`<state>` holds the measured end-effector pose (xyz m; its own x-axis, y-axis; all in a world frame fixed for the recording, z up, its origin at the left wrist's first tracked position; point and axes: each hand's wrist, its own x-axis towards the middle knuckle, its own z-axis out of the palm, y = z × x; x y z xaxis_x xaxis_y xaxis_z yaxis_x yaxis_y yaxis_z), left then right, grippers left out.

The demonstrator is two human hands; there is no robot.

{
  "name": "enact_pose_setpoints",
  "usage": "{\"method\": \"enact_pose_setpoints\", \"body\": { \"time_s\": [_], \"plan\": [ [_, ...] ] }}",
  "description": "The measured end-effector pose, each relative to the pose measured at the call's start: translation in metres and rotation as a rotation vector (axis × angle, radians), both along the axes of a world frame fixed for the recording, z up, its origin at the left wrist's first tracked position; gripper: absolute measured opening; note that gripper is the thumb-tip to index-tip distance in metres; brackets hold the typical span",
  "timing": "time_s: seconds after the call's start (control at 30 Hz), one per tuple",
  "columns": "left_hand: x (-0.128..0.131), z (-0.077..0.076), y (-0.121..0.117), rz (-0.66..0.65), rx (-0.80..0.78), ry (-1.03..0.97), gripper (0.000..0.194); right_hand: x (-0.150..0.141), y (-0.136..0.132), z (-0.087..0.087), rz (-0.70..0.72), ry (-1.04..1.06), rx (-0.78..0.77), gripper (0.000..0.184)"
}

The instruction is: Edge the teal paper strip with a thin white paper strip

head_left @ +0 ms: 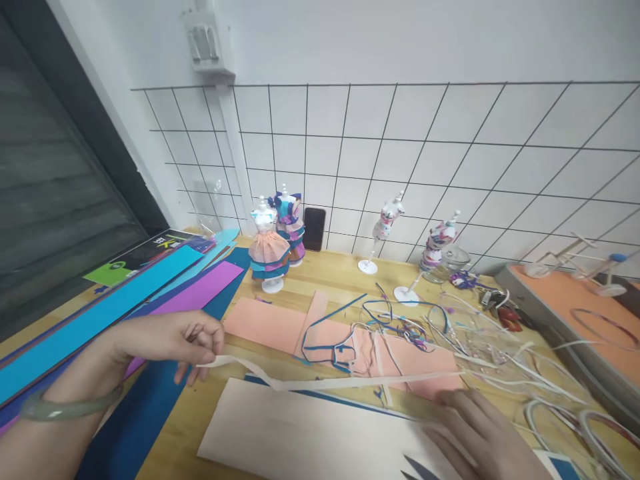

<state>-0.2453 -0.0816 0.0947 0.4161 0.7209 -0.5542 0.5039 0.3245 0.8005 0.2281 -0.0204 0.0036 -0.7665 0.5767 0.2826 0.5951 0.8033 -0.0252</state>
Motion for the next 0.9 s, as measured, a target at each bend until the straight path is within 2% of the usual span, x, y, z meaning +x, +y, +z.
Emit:
{"method": "enact_pose_setpoints", "body": {
  "time_s": [0.1, 0.2, 0.33, 0.5, 0.57, 0.7, 0.8, 0.9],
  "plan": [
    [0.002, 0.013, -0.021, 0.051, 0.039, 0.028, 0.009, -0.028, 0.017, 0.004, 0.04, 0.011, 0.026, 0.021],
    [0.0, 0.019, -0.042, 0.107, 0.067, 0.072, 0.009, -0.046, 0.027, 0.004, 0.064, 0.005, -0.042, 0.018],
    [-0.007, 0.015, -0.063, 0.157, 0.09, 0.089, 0.009, -0.039, 0.031, 0.012, 0.106, -0.024, -0.192, 0.02],
    [-0.007, 0.005, -0.064, 0.2, 0.076, 0.083, 0.016, -0.027, 0.017, 0.021, 0.06, 0.033, -0.287, 0.021],
    [-0.005, 0.003, -0.06, 0.218, 0.07, 0.083, 0.022, -0.039, 0.006, 0.02, 0.092, 0.052, -0.266, 0.022],
    [-0.001, 0.006, -0.054, 0.225, 0.077, 0.075, 0.023, -0.083, -0.013, 0.008, 0.207, 0.091, -0.137, 0.016],
    [-0.003, 0.011, -0.055, 0.231, 0.09, 0.062, 0.023, -0.11, -0.017, -0.005, 0.249, 0.075, 0.019, 0.017],
    [-0.009, 0.015, -0.06, 0.251, 0.111, 0.065, 0.023, -0.118, -0.014, -0.013, 0.254, 0.085, 0.082, 0.025]
  ]
}}
